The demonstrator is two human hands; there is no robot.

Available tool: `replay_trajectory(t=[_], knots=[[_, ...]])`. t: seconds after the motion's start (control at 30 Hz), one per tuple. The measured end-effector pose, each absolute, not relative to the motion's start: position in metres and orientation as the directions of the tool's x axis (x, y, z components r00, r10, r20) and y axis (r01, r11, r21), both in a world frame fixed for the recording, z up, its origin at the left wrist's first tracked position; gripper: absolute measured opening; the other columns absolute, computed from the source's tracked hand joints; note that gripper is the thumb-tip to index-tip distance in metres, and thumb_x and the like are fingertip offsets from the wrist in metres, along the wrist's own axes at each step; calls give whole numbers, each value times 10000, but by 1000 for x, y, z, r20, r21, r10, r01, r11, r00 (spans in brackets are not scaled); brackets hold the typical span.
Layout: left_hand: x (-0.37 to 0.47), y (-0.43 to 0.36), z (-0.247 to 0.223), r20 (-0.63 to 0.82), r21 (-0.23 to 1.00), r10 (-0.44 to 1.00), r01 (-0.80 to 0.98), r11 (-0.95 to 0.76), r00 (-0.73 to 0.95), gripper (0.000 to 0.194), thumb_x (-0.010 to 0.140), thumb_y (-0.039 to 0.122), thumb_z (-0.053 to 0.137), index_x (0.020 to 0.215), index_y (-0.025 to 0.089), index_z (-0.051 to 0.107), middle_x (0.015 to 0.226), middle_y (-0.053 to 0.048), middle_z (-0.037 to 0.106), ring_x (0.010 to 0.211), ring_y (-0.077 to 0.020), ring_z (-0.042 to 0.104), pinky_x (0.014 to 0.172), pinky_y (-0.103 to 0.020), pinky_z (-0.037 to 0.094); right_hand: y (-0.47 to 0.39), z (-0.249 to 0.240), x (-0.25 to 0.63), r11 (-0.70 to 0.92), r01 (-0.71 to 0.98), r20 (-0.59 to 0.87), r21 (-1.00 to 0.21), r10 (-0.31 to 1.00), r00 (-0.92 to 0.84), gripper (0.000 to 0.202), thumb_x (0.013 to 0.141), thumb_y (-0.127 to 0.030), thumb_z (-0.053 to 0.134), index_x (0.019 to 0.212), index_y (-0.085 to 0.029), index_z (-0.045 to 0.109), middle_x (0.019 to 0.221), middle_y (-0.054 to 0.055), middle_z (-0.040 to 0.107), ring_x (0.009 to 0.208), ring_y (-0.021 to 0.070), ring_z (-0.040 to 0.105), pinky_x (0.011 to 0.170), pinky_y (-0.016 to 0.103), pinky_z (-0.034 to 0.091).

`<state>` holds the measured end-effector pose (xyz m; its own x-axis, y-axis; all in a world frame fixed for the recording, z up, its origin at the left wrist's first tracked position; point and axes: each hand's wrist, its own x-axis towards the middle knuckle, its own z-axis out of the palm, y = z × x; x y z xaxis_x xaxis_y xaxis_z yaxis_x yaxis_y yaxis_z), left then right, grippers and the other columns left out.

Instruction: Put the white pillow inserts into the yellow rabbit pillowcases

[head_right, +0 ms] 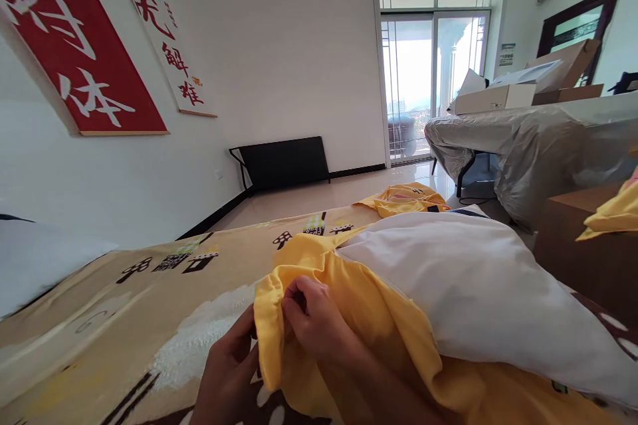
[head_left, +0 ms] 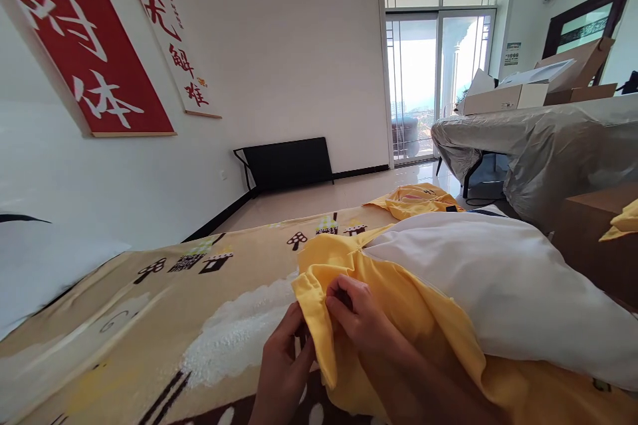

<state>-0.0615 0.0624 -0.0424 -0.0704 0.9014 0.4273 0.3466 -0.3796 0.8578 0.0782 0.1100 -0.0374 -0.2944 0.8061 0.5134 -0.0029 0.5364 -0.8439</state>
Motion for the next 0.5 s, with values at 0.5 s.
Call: replay_trajectory(t=[0.5], knots=[[-70, 72, -65, 81, 923, 880, -298, -244, -469, 377, 438, 312, 797, 761, 169, 666, 593, -6, 629, 534, -180, 586, 459, -262, 505, 99, -36, 78, 725, 156, 699, -671, 688, -194, 100, 857, -226, 482, 772, -189, 520, 724, -13, 526, 657, 103, 475, 629, 221, 375]])
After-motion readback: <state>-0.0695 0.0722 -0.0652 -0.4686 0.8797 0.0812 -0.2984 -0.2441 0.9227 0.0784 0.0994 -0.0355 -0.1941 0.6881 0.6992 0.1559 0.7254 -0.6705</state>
